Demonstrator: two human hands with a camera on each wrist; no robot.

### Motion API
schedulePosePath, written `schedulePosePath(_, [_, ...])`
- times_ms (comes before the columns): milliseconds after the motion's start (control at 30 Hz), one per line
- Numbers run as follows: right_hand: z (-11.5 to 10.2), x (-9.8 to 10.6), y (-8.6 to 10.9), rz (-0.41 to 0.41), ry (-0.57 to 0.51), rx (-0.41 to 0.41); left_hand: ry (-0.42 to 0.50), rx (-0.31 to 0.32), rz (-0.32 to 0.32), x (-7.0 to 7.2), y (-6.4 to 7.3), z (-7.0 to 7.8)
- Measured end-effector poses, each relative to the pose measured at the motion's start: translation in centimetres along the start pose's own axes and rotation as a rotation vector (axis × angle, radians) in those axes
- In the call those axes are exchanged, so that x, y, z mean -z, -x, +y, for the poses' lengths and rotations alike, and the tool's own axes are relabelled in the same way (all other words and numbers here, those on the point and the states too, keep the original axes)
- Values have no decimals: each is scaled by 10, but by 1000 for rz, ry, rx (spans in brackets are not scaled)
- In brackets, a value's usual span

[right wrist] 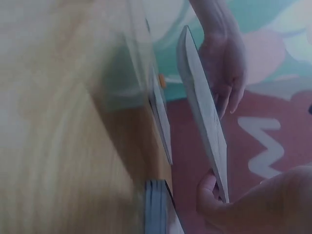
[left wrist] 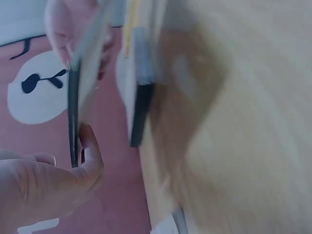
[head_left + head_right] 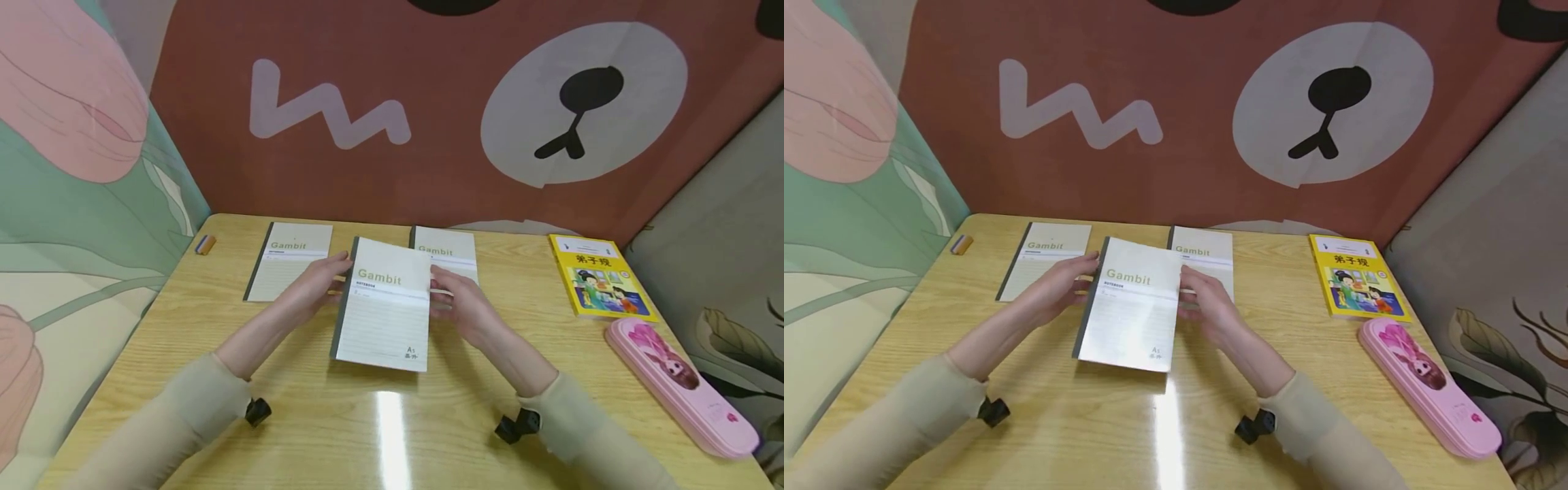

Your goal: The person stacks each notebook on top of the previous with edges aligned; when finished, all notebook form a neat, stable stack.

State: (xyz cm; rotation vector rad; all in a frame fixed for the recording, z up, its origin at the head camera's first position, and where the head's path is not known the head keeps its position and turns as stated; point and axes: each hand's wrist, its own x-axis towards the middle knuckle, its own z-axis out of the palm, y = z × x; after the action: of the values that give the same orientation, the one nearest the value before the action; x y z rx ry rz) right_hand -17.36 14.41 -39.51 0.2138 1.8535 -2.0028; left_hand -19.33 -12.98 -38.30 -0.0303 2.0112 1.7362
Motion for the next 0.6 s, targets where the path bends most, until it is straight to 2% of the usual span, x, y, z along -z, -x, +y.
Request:
schedulePosePath(133, [-13,18,-14,56,-67,-29,167,-39,25,-13,-18,12])
schedulePosePath(233, [-21,33,-26,105,-125,-54,254,-67,55,-26,-34,16])
schedulePosePath(400, [-29,56,-46,164,-201,-63,334,-87,116,-47,-63,15])
schedulePosePath(600, [-26,78,-60,192,-249,-44,385,-109,166,-71,-94,10])
